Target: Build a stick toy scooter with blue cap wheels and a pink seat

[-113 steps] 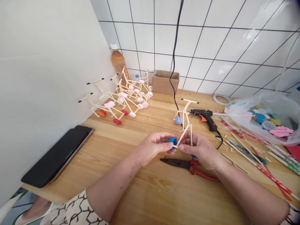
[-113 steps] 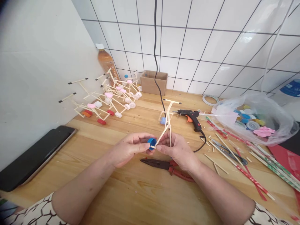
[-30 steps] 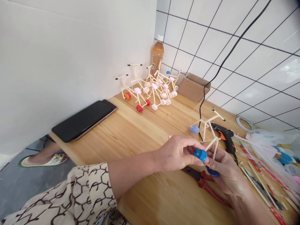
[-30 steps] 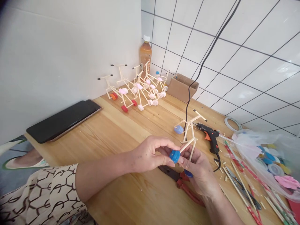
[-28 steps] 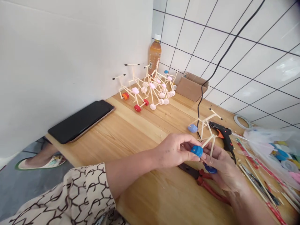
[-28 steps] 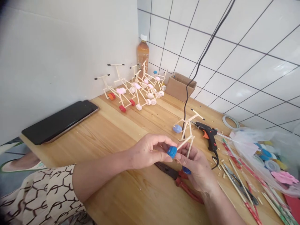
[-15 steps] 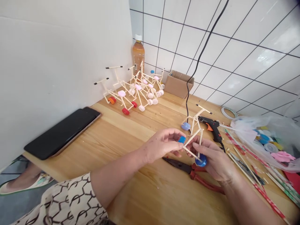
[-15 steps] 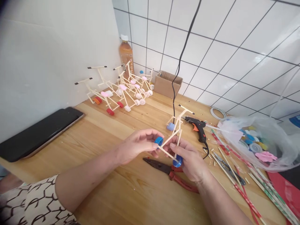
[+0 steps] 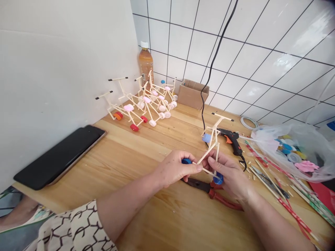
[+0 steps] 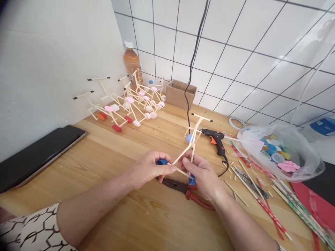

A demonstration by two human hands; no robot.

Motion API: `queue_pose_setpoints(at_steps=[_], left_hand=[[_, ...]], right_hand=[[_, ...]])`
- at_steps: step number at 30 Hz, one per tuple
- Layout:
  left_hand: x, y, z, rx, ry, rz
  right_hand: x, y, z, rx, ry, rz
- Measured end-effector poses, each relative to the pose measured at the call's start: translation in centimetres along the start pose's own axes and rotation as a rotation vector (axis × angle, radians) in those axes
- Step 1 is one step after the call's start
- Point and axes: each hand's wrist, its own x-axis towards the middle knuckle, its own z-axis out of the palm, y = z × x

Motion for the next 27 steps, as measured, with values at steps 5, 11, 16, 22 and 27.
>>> queue_pose_setpoints(at_steps=[5, 11, 16, 22, 27], left_hand=[[-0.3, 0.5, 0.1, 0.047, 0.015, -0.016], [-0.1, 0.1, 0.0, 0.084, 0.076, -0.017], [0.1, -0.1, 0.1, 0.058, 0.112, -0.01], [0.0, 0.3, 0.3, 0.046, 0.121, -0.024], [-0.1, 0.5, 0.5, 0.059, 0.12, -0.034]], right_hand=[[0.3, 0.5, -0.1, -0.036, -0.058, -0.017], [0.1, 0.1, -0.6, -0.174, -0.112, -0.026], [-0.8, -0.5, -1.0, -0.498, -0.07, -0.03], [-1.5, 0.4, -0.1, -0.924, 0.125, -0.23], [-1.6, 0.7, 0.5, -1.06, 0.17, -0.304]])
